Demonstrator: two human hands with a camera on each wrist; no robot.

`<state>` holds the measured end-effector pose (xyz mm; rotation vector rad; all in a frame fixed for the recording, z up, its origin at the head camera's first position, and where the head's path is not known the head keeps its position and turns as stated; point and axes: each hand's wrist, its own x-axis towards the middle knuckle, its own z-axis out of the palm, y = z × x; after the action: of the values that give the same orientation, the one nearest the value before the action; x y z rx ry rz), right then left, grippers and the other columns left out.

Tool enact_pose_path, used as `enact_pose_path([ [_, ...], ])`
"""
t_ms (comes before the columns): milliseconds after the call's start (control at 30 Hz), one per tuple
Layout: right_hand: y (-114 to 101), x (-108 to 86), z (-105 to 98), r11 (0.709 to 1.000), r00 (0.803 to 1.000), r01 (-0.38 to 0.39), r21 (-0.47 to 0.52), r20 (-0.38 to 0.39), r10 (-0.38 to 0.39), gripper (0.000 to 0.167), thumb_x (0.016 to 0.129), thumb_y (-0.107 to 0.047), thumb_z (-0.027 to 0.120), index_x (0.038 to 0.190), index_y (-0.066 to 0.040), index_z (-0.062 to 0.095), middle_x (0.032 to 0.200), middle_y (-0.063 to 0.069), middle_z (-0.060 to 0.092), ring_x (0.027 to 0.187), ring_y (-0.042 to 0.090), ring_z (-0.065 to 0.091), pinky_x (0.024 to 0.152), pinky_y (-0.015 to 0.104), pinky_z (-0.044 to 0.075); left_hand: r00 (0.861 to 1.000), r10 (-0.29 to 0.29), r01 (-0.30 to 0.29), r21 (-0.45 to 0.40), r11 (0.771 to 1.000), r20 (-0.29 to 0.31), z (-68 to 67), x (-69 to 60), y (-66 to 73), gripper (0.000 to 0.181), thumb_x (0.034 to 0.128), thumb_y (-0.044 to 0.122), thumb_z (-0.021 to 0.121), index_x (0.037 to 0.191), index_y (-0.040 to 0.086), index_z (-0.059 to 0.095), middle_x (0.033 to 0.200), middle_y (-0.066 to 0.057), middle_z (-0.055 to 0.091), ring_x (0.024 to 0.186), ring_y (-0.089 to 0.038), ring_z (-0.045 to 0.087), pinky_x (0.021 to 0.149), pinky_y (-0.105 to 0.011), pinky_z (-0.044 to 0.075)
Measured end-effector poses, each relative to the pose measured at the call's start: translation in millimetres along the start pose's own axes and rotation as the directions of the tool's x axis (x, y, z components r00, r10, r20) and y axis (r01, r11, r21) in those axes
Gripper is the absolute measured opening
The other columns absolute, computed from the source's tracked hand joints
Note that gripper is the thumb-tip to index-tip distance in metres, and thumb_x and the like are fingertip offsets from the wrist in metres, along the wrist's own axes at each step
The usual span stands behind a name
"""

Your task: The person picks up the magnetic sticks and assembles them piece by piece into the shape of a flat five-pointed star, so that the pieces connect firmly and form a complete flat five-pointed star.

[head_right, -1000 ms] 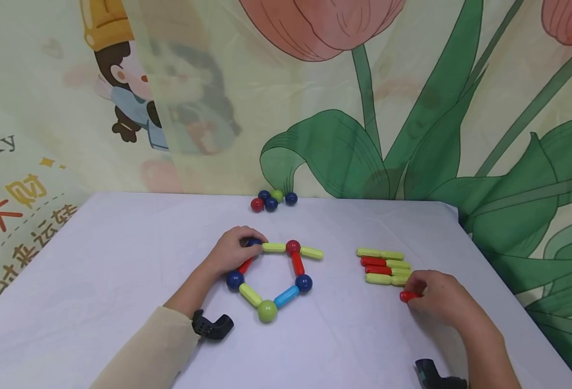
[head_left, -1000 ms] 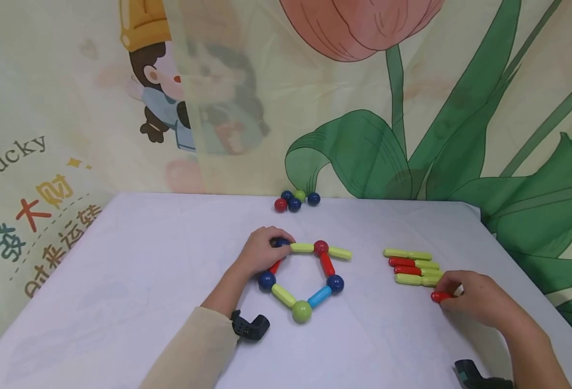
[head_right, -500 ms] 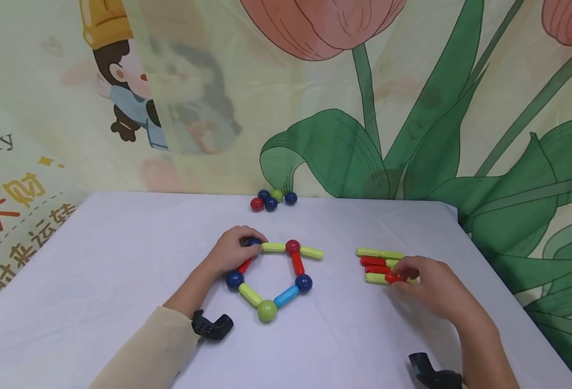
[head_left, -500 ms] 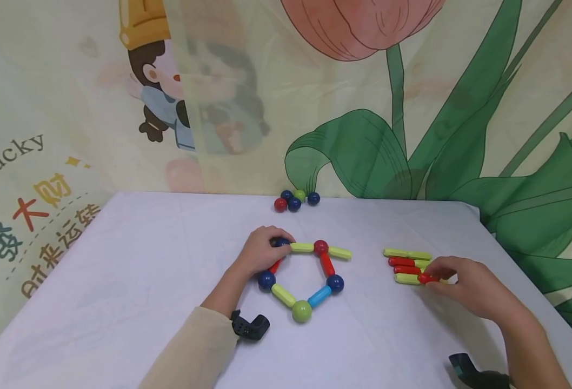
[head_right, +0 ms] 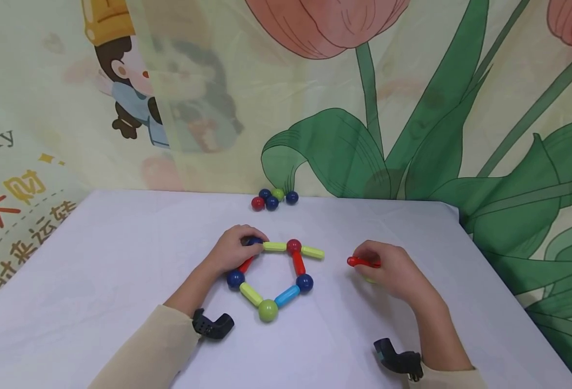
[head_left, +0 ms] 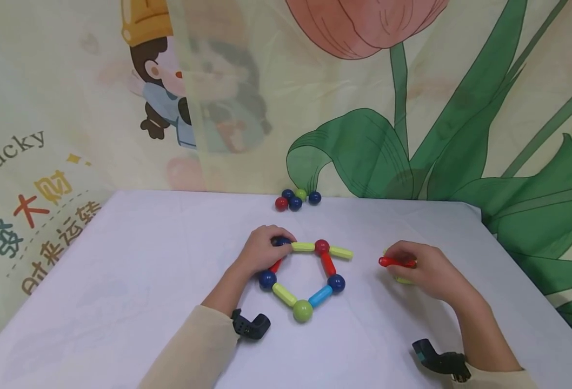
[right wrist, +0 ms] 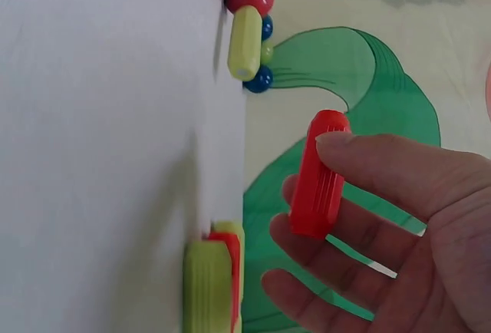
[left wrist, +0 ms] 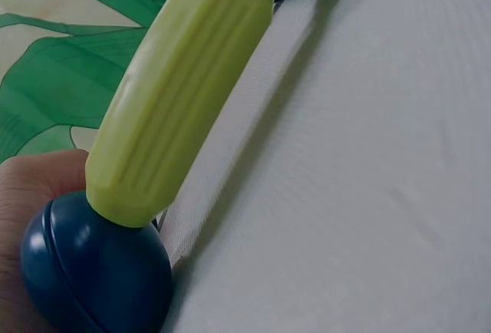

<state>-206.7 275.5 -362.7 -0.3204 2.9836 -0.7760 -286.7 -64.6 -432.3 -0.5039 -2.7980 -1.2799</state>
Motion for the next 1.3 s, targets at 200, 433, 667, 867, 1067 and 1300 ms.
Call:
enact_pose_path([
  [200,-12.6,12.3,16.0,1.0,1.0,0.007,0.025,0.022,-0.007,0.023,0.089,-0.013,0.079,0.111,-0.014,0.073,0.106,0.004,0.073,0.1,0.024,0.064,0.084,0.043,0.06,1.0,-0.004,0.004,-0.003,1.0,-0.001,-0.5,0.2,0.5,0.019,0.0918,0.023,0.069,0.108,0.02,0.079,0.121,-0.004,0.074,0.119,-0.028,0.061,0.107,-0.051,0.046],
  [433,-26.6,20.9,31.8,0.999,0.997,0.02,0.027,0.076,-0.022,0.019,0.087,-0.008,0.08,0.104,-0.016,0.074,0.102,0.0,0.072,0.099,0.021,0.064,0.089,0.044,0.059,1.0,-0.006,0.006,0.007,1.0,0.0,-1.3,1.0,-0.2,0.02,0.0918,0.024,0.069,0.109,0.021,0.079,0.122,-0.003,0.074,0.118,-0.028,0.061,0.107,-0.05,0.046],
  [667,-39.4,23.0,40.5,1.0,0.994,0.027,-0.005,0.106,-0.026,0.023,0.085,-0.006,0.081,0.103,-0.019,0.074,0.098,-0.002,0.069,0.097,0.019,0.062,0.087,0.041,0.058,1.0,-0.013,0.013,0.004,1.0,0.0,-2.2,0.9,-0.3,0.02,0.0914,0.023,0.069,0.108,0.021,0.079,0.122,-0.003,0.074,0.119,-0.028,0.061,0.107,-0.051,0.046],
  [867,-43.9,23.0,43.8,0.999,0.99,0.038,-0.018,0.138,-0.035,0.023,0.085,-0.002,0.079,0.097,-0.02,0.074,0.097,-0.003,0.068,0.098,0.019,0.061,0.086,0.04,0.059,1.0,-0.014,0.014,0.007,1.0,0.009,0.1,1.3,0.1,0.02,0.0923,0.024,0.069,0.11,0.021,0.079,0.124,-0.004,0.074,0.121,-0.029,0.06,0.109,-0.052,0.045],
  [1067,-44.7,24.2,47.7,0.998,0.989,0.003,-0.062,0.15,0.007,0.029,0.082,0.0,0.081,0.104,-0.018,0.076,0.101,0.0,0.068,0.1,0.02,0.061,0.087,0.042,0.06,1.0,-0.024,0.024,0.01,1.0,0.006,0.7,1.5,0.3,0.02,0.0925,0.024,0.069,0.11,0.022,0.079,0.124,-0.003,0.073,0.119,-0.028,0.06,0.106,-0.05,0.047],
  [1300,-44.4,24.1,49.5,0.991,0.99,-0.006,-0.135,0.137,0.025,0.029,0.081,-0.002,0.083,0.105,-0.017,0.078,0.102,0.002,0.067,0.101,0.021,0.062,0.088,0.044,0.06,1.0,-0.027,0.027,0.013,1.0,0.009,0.5,1.8,-0.1,0.02,0.0926,0.024,0.069,0.11,0.022,0.079,0.124,-0.003,0.073,0.118,-0.027,0.059,0.105,-0.05,0.047],
])
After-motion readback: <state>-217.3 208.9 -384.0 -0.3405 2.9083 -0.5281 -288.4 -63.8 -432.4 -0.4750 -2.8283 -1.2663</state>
